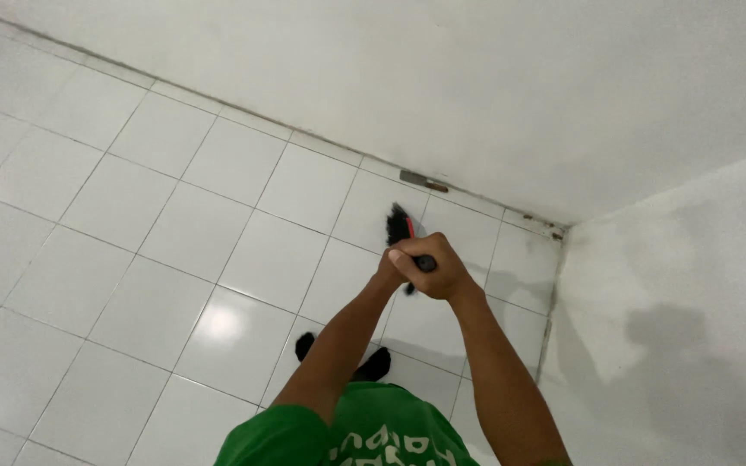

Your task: Sweeping the white tiled floor using a long-handled broom.

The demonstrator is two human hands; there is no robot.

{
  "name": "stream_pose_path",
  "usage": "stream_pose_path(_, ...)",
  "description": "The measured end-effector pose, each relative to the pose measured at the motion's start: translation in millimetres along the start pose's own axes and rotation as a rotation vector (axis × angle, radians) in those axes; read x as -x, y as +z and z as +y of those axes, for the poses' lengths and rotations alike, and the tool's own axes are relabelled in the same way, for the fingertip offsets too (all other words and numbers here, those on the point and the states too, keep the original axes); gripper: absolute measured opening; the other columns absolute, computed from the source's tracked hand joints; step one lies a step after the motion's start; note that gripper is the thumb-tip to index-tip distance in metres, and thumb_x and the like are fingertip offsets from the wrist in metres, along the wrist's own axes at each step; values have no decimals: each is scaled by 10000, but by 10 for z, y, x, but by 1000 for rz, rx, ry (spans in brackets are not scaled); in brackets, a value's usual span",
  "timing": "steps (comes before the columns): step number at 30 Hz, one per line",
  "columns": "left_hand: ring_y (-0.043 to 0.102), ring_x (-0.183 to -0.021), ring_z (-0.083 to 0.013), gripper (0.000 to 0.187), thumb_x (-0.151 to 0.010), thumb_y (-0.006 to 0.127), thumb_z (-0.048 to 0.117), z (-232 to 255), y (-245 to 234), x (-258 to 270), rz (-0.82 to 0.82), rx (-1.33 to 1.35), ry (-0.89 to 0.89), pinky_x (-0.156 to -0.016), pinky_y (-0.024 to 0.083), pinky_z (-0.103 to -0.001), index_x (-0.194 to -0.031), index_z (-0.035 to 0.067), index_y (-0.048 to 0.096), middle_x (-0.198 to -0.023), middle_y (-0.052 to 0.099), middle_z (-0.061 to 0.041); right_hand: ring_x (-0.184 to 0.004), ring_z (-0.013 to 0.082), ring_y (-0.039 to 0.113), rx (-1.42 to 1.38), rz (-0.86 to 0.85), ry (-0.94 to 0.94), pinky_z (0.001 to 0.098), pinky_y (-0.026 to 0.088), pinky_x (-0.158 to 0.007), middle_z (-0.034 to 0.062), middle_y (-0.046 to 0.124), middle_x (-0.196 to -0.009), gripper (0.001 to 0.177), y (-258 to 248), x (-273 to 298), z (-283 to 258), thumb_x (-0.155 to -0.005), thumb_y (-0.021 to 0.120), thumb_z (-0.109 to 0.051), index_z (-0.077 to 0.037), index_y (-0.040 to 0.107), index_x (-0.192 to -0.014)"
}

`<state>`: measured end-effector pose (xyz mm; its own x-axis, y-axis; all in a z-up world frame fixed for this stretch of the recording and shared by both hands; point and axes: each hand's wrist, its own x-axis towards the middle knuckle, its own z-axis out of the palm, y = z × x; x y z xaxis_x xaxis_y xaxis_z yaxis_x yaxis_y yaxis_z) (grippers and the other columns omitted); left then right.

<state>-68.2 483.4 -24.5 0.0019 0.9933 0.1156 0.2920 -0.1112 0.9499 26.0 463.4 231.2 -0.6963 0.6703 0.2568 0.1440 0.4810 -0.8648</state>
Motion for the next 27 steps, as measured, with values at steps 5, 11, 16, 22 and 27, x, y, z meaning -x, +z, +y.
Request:
stream_pose_path(5, 711, -823, -254, 174, -855, 707, 265, 522, 43, -223, -81, -118, -53, -688, 548, -396, -901, 97, 703, -889, 749, -66, -483, 113, 427, 1, 21, 44, 294, 358, -469, 46, 504, -527, 286, -288, 105, 145, -984, 643, -193, -13, 683, -765)
stream_pose_path(11, 666, -874, -355, 105, -856, 661, 147, 892, -195, -490, -17, -209, 176, -725, 526, -458, -923, 65, 670, -913, 709, -112, -541, 111, 431, -119, 192, -33, 288, 346, -515, 32, 538, -585, 336, -561, -40, 22, -990, 646, -178, 10, 639, -711)
stream_pose_path(16, 654, -857, -359, 33, -828, 651, 58, 939, -601, -641, 79, -80, 337, -737, 525, -457, -846, 85, 658, -897, 711, -89, -506, 89, 405, -247, 295, -67, 267, 316, -491, 19, 515, -547, 350, -533, -299, 44, -977, 609, -155, 26, 629, -678)
stream_pose_path(22, 664, -839, -326, 64, -769, 674, 54, 414, -1098, -707, 55, -285, 259, -725, 528, -448, -798, 111, 680, -892, 725, -50, -548, 95, 450, -448, 309, -119, 282, 386, -540, 17, 513, -585, 376, -148, -602, 306, -1024, 579, -118, -29, 531, -662)
stream_pose_path(27, 672, -922, -349, 61, -783, 695, 93, -109, -1339, -656, 54, -392, -66, -762, 540, -468, -836, 109, 723, -1015, 710, -95, -583, 86, 420, -318, 193, 177, 286, 347, -533, 6, 498, -621, 323, 214, -820, 543, -1002, 572, -105, -13, 550, -693)
